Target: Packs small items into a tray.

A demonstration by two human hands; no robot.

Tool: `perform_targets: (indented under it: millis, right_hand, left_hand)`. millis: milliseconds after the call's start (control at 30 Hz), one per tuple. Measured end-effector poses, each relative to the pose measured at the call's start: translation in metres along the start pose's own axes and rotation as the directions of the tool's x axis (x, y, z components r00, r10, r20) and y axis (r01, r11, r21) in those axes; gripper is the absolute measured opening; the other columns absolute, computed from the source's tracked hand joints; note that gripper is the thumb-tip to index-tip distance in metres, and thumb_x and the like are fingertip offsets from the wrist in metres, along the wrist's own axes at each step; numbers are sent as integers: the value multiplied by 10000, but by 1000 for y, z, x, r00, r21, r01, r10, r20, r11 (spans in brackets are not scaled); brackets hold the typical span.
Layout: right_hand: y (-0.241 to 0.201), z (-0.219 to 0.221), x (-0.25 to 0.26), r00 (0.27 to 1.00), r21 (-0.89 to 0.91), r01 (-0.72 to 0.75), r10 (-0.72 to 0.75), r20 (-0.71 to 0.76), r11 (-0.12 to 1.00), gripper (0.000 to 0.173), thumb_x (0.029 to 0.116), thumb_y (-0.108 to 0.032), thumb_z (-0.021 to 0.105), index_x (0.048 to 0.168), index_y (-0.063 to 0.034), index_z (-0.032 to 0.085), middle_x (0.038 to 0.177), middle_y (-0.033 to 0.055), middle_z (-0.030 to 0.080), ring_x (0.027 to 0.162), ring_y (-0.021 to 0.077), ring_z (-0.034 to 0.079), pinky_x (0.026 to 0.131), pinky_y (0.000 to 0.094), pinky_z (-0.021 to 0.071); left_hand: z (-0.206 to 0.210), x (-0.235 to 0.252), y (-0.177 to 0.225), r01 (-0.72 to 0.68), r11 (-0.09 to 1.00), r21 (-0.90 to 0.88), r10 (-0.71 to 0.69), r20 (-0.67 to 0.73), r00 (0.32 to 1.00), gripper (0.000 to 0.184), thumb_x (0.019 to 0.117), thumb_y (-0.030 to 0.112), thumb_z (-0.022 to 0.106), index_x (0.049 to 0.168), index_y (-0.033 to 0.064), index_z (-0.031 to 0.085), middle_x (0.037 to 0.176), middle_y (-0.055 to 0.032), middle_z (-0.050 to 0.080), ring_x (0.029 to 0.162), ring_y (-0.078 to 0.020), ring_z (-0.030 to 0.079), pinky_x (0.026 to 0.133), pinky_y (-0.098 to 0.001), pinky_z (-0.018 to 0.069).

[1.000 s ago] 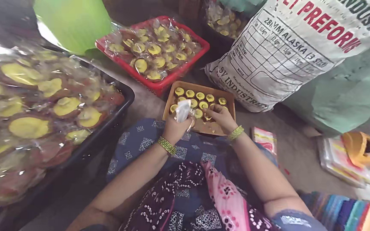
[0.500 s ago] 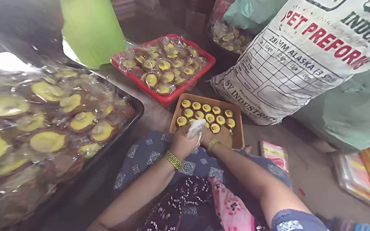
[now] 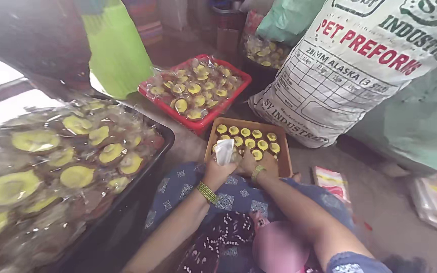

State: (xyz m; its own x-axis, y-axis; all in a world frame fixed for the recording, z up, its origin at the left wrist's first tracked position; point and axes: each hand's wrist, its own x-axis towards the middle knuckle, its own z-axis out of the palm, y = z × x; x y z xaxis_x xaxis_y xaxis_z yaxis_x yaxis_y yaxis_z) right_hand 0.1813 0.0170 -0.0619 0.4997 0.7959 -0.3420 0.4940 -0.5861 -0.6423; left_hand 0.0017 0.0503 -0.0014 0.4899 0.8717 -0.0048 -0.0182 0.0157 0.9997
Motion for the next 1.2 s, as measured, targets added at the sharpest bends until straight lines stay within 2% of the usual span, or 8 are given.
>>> perform_targets:
  millis: [100, 200, 433, 667, 767, 933, 1000, 1200]
  right_hand:
    - [-2, -29, -4, 999, 441, 45, -26, -47, 896, 511, 1065, -193, 437, 1552, -56, 367, 1386, 227, 579, 1139, 316, 670, 930, 490, 589]
    - [-21, -67, -32, 1000, 814, 9, -11, -4, 581, 466, 1052, -135, 398, 1513, -68, 404, 1352, 193, 583, 1065, 299, 690, 836, 464, 624]
    - [-34, -116, -102, 932, 918, 123, -362, 25, 378, 587, 1000, 3, 544, 1523, -12, 280, 1332, 252, 573, 1137, 363, 672, 995, 497, 585]
    - [-36, -75, -119, 792, 667, 517, -595, -135, 537, 597, 1091, -417, 438, 1468, 26, 307, 1331, 169, 569, 1041, 263, 711, 727, 438, 676]
    - [-27, -63, -109, 618, 332, 781, -731, -289, 529, 711, 1099, -483, 381, 1421, 148, 324, 1349, 215, 556, 1252, 156, 588, 1064, 326, 524]
    - [-15, -70, -100, 573, 130, 818, -773, -273, 560, 703, 1083, -494, 431, 1439, 104, 338, 1273, 202, 600, 1107, 142, 654, 940, 334, 589]
    - [-12, -75, -98, 588, 43, 803, -778, -221, 594, 641, 1056, -430, 541, 1430, 69, 389, 1268, 206, 599, 957, 134, 675, 821, 322, 607]
    - [-15, -82, -96, 556, -183, 810, -829, -58, 556, 435, 1040, -409, 598, 1231, -19, 605, 1327, 229, 596, 968, 232, 703, 788, 362, 617]
  left_hand:
    - [-3, -2, 4, 146, 985, -88, -144, 24, 989, 680, 699, 110, 876, 1280, -44, 557, 1059, -126, 705, 919, -181, 709, 801, -352, 620]
    - [-5, -2, 5, 173, 969, -178, -160, 85, 983, 722, 716, 98, 877, 1334, -34, 528, 1116, -146, 694, 964, -216, 706, 802, -371, 627]
    - [-1, -3, 5, 211, 966, -150, -196, 110, 975, 724, 687, 83, 902, 1300, -50, 542, 1126, -138, 704, 1025, -195, 708, 896, -368, 618]
    - [5, -9, 12, 245, 964, -106, -216, 232, 949, 745, 689, -73, 852, 1338, -44, 489, 1153, -127, 690, 1014, -182, 709, 852, -344, 628]
    - [3, -9, 11, 257, 957, -135, -218, 251, 943, 703, 666, -43, 818, 1296, -18, 508, 1094, -100, 700, 963, -157, 705, 790, -320, 620]
    - [-2, -10, 14, 310, 936, -166, -266, 243, 933, 415, 747, -7, 728, 1128, -11, 564, 834, -80, 677, 650, -139, 639, 555, -268, 541]
    - [-3, -9, 17, 292, 948, -127, -262, 214, 941, 407, 734, 14, 737, 1106, -11, 576, 797, -69, 672, 631, -138, 641, 560, -265, 549]
    - [2, -13, 13, 147, 986, 83, -157, 128, 979, 597, 661, 76, 815, 1203, -19, 586, 972, -79, 706, 820, -142, 709, 737, -333, 625]
